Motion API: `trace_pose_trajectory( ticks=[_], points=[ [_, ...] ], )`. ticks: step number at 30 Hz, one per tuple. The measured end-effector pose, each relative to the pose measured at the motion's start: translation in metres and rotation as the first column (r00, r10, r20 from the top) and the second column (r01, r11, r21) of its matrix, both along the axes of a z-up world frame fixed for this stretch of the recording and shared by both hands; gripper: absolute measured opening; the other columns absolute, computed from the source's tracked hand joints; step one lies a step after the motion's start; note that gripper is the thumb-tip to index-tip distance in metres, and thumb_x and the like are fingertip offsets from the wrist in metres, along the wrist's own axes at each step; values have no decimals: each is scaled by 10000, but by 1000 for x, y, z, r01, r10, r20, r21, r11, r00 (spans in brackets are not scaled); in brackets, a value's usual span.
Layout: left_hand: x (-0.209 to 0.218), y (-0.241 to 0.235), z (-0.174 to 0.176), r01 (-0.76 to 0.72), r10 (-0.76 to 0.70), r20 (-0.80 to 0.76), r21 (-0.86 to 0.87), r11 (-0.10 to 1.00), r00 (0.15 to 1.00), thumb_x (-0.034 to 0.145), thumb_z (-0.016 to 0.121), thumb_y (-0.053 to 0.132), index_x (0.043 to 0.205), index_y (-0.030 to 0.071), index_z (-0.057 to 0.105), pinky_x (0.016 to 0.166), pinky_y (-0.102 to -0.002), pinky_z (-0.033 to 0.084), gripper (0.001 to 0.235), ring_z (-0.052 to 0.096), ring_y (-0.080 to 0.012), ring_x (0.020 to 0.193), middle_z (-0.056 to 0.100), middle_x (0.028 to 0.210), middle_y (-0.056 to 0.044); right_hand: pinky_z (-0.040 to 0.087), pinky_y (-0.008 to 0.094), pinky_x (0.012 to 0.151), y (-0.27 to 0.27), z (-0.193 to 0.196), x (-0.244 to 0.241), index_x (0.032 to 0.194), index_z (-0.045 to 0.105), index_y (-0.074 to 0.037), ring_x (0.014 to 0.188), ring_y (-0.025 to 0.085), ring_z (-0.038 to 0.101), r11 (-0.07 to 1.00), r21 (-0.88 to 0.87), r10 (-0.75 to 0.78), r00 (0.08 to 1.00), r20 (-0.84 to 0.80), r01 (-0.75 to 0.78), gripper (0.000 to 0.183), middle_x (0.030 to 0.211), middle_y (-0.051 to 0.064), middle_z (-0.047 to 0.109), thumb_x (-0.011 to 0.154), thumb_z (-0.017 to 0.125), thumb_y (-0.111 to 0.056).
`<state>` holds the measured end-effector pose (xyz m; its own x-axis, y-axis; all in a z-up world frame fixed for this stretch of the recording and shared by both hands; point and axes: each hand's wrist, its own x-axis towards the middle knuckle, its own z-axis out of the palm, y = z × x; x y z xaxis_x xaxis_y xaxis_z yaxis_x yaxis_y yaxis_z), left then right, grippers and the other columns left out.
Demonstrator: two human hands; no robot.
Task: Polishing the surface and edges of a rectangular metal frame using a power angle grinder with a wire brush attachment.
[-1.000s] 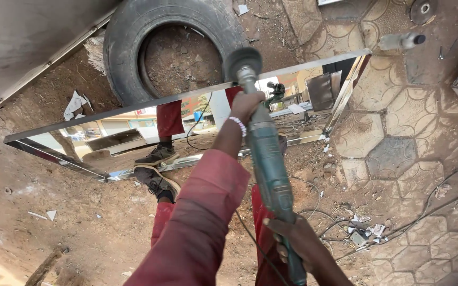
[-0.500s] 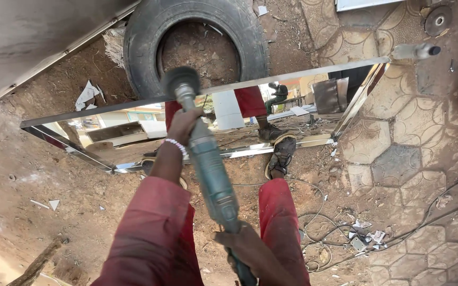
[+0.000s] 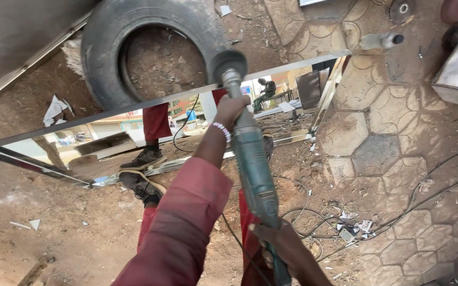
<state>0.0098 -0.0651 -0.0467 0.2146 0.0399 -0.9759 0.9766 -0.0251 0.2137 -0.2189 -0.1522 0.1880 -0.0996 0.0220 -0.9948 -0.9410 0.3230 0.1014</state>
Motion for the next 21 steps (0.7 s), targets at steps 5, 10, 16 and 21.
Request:
trace_pose_trajectory(
  ticks=[5, 10, 16, 21],
  points=[
    [22, -116, 10, 165, -162, 35, -130, 978, 986, 681, 659, 138, 1255, -7, 524, 664, -359, 595, 607, 657, -225, 820, 638, 1040, -123, 301, 334, 325, -78, -22, 0, 785, 569, -9, 353, 201, 430, 983, -181, -17, 999, 48, 25, 271, 600, 128, 525, 844, 818, -100],
    [23, -136, 11, 200, -190, 85, -133, 971, 978, 647, 659, 210, 1180, 33, 530, 636, -367, 535, 576, 613, -212, 786, 605, 988, -100, 325, 363, 329, -98, -26, 8, 876, 565, -11, 364, 219, 415, 987, -149, -67, 997, -23, 63, 214, 620, 130, 487, 859, 766, -84],
    [9, -83, 15, -6, 7, 36, -20, 1000, 999, 710, 692, 166, 1251, 29, 470, 524, -356, 544, 601, 623, -197, 643, 603, 934, -130, 364, 315, 345, -85, -23, -1, 933, 672, -10, 370, 189, 456, 1000, 2, -1, 1000, 3, 1, 215, 580, 117, 546, 841, 835, -116],
    [10, -101, 22, 74, -75, 30, 25, 997, 997, 739, 662, 178, 1254, 41, 451, 607, -388, 546, 573, 602, -216, 751, 545, 994, -118, 361, 317, 319, -108, -27, -10, 935, 613, -12, 353, 186, 449, 999, 44, -20, 1000, 5, 20, 259, 581, 119, 529, 859, 835, -122]
  ],
)
